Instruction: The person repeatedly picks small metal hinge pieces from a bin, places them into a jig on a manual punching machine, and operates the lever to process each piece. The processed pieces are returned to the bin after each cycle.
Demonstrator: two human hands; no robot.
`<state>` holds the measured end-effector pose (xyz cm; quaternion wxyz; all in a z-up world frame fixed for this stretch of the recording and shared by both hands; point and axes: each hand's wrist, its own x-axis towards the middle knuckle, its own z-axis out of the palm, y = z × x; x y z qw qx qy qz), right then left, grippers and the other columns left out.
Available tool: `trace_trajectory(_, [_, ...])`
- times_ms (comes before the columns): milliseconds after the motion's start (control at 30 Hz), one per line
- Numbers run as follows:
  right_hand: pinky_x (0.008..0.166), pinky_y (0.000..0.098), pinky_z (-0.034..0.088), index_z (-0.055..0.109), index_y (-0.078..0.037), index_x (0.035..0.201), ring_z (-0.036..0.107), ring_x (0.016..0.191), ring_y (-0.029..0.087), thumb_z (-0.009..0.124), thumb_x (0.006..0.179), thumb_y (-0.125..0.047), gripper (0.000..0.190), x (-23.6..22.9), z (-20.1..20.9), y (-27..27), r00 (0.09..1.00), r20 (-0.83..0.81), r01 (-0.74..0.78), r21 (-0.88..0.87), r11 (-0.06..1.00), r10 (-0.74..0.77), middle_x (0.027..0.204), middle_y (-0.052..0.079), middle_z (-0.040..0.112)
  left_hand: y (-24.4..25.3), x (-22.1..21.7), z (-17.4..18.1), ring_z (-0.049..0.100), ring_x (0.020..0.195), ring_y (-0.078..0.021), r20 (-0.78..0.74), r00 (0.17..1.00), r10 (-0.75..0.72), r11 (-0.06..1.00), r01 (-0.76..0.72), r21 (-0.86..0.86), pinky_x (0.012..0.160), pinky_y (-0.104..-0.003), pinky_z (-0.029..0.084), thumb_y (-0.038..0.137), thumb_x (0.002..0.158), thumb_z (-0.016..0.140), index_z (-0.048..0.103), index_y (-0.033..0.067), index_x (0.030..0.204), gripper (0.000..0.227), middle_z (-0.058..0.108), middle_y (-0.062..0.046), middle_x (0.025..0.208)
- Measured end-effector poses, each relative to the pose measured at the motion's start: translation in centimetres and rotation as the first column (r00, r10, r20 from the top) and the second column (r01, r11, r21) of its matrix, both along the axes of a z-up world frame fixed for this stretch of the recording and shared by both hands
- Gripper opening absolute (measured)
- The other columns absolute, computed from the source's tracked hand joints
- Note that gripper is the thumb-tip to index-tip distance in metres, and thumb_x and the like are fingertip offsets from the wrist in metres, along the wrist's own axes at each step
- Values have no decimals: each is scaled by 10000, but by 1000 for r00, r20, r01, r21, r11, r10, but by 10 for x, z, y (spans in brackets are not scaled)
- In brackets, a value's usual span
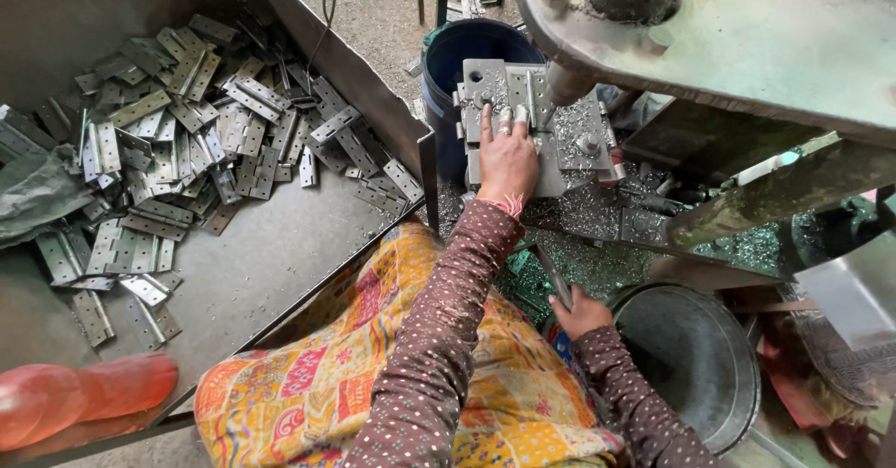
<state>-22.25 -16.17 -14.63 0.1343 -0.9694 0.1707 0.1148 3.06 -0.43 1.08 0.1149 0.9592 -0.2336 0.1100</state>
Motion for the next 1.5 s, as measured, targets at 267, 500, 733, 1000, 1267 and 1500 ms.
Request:
trace_trajectory(267, [694,470,597,627,-84,1089,753,721,345,592,895,-646,596,33,74,-14,979,-205,13,103,995,9,804,169,746,12,-18,18,458,1407,-333,-3,999,-54,996,54,74,1230,-553,66,246,989,517,797,93,853,347,513,-155,1499])
trace_trajectory(500, [771,497,564,650,-78,1037,728,845,388,611,869,-663,610,41,127,4,995,-62,-76,33,997,78,868,191,741,30,-131,21,470,1382,-359,255,963,-87,995,95,-21,1246,-573,193,184,866,608,714,-8,1165,371,596,-193,1338])
trace_trajectory(733, [761,517,541,648,-84,1010,704,838,410,631,852,-654,591,40,117,-2,995,-84,-45,82,996,51,856,197,721,44,-127,28,611,1256,-307,342,911,-229,880,344,-328,1224,-492,404,124,976,607,630,23,1125,181,605,-126,1234])
trace_trajectory(1000, [752,510,549,646,-88,1022,719,809,387,611,865,-662,595,35,110,-3,993,-91,-66,77,995,73,817,177,725,20,-91,33,672,945,-234,308,950,-53,992,87,-97,1188,-521,401,156,1032,596,601,62,1203,196,611,-85,1199])
trace_trajectory(1267, [739,445,612,627,-95,1109,772,773,309,566,884,-681,631,43,114,3,972,-234,-18,64,998,33,827,130,740,45,-62,0,430,1424,-330,214,971,109,992,-120,37,1168,-496,308,443,1053,439,470,-34,1493,650,415,-207,1555])
trace_trajectory(1500, [776,455,582,649,-104,1076,752,806,320,600,854,-708,645,44,124,4,977,-208,-39,45,998,48,848,152,750,35,-96,11,357,1489,-356,67,997,-23,998,19,61,1230,-581,161,565,1011,411,544,-32,1375,712,447,-213,1540])
